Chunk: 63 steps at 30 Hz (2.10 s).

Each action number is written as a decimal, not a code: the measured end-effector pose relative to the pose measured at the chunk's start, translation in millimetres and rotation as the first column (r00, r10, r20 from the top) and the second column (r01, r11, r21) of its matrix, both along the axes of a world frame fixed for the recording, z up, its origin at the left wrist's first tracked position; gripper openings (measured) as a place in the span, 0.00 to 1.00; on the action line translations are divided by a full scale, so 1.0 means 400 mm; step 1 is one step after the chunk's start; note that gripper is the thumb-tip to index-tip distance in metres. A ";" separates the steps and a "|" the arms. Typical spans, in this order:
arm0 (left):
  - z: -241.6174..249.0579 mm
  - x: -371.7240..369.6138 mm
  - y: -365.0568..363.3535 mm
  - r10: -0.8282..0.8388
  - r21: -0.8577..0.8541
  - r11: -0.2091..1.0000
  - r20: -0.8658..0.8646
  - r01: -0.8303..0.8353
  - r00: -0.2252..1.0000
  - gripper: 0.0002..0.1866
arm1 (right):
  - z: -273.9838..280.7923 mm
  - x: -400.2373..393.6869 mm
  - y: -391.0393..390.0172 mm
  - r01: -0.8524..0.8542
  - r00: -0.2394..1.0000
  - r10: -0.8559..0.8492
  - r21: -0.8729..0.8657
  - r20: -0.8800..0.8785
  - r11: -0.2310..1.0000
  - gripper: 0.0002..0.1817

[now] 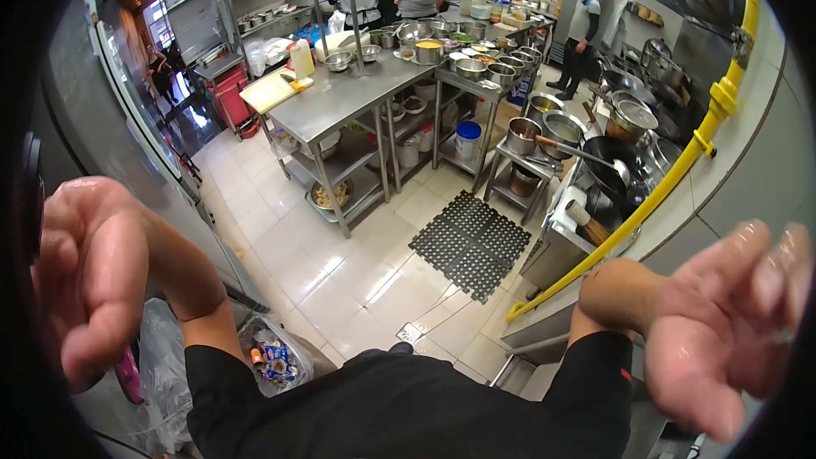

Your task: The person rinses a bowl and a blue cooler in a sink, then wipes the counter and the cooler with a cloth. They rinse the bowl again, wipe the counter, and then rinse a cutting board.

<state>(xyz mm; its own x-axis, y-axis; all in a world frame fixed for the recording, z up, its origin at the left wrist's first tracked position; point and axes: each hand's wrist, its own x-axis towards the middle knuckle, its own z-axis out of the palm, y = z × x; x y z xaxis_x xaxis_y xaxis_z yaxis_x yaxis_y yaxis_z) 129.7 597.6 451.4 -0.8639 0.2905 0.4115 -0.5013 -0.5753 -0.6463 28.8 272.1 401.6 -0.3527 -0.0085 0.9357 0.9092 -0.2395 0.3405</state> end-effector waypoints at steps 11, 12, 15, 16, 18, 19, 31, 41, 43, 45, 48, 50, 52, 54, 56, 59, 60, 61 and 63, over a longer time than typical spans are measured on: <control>-0.002 -0.029 -0.022 -0.154 0.126 0.981 0.059 0.145 0.986 0.20 | 0.045 -0.007 0.111 -0.555 0.820 0.565 -0.362 -0.088 0.749 0.26; -0.003 -0.029 -0.027 -0.164 0.135 0.979 0.058 0.155 0.985 0.20 | 0.044 -0.010 0.111 -0.552 0.824 0.559 -0.365 -0.098 0.750 0.25; -0.003 -0.027 -0.041 -0.205 0.154 0.969 0.051 0.195 0.978 0.20 | 0.045 -0.009 0.107 -0.523 0.846 0.522 -0.364 -0.109 0.771 0.25; -0.004 -0.025 -0.046 -0.217 0.159 0.965 0.044 0.207 0.975 0.20 | 0.043 -0.010 0.103 -0.513 0.853 0.509 -0.364 -0.115 0.777 0.24; -0.006 -0.024 -0.054 -0.243 0.172 0.957 0.039 0.234 0.969 0.19 | 0.039 -0.015 0.095 -0.496 0.864 0.489 -0.362 -0.118 0.789 0.24; -0.008 -0.026 -0.059 -0.255 0.182 0.953 0.037 0.244 0.966 0.19 | 0.036 -0.020 0.092 -0.487 0.870 0.479 -0.359 -0.117 0.796 0.24; -0.057 -0.011 -0.111 -0.430 0.238 0.867 -0.086 0.437 0.899 0.19 | -0.004 -0.092 0.046 -0.343 0.939 0.312 -0.316 -0.145 0.885 0.21; -0.095 0.002 -0.079 -0.522 0.270 0.806 -0.093 0.526 0.848 0.19 | -0.015 -0.110 0.049 -0.325 0.946 0.302 -0.329 -0.121 0.886 0.19; -0.098 0.009 -0.074 -0.540 0.282 0.790 -0.100 0.544 0.836 0.19 | -0.007 -0.114 0.056 -0.317 0.948 0.300 -0.331 -0.104 0.889 0.18; -0.101 0.024 -0.067 -0.578 0.289 0.758 -0.116 0.585 0.807 0.19 | -0.002 -0.119 0.063 -0.319 0.948 0.301 -0.334 -0.103 0.887 0.18; -0.108 0.042 -0.062 -0.631 0.292 0.718 -0.110 0.632 0.768 0.19 | 0.000 -0.119 0.073 -0.297 0.955 0.281 -0.354 -0.097 0.887 0.17; -0.111 0.053 -0.057 -0.653 0.296 0.699 -0.107 0.651 0.750 0.18 | -0.001 -0.115 0.077 -0.286 0.958 0.271 -0.357 -0.093 0.889 0.17; -0.116 0.064 -0.045 -0.681 0.311 0.672 -0.095 0.672 0.726 0.18 | -0.001 -0.109 0.080 -0.279 0.960 0.271 -0.365 -0.075 0.888 0.17; -0.122 0.073 -0.031 -0.701 0.328 0.654 -0.076 0.682 0.709 0.18 | -0.004 -0.103 0.083 -0.279 0.959 0.280 -0.369 -0.051 0.887 0.16; -0.128 0.092 -0.015 -0.712 0.330 0.641 -0.080 0.693 0.697 0.18 | -0.010 -0.093 0.077 -0.280 0.956 0.291 -0.356 -0.025 0.892 0.16; -0.142 0.123 0.008 -0.656 0.268 0.646 -0.285 0.715 0.699 0.11 | -0.042 -0.068 0.041 -0.200 0.974 0.223 -0.292 0.046 0.935 0.16; -0.161 0.144 0.003 -0.585 0.211 0.672 -0.437 0.710 0.684 0.05 | -0.062 -0.054 0.021 -0.106 0.987 0.134 -0.260 0.092 0.960 0.16; -0.188 0.151 -0.006 -0.580 -0.070 0.749 -0.550 0.658 0.601 0.03 | -0.089 -0.029 0.023 0.244 0.959 -0.245 0.024 0.141 0.970 0.13; -0.328 0.242 0.012 -0.605 -0.212 0.674 -0.708 0.708 0.364 0.05 | -0.154 0.044 0.009 0.628 0.769 -0.639 0.193 -0.011 0.754 0.10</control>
<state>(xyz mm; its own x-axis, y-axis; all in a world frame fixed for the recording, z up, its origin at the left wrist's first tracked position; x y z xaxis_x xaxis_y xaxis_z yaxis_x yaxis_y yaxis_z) 226.4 602.6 320.3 0.1398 0.5443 0.8272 -0.9809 0.1900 0.0408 46.5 275.5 339.9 -0.3839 0.0734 0.9205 0.5099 -0.8142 0.2776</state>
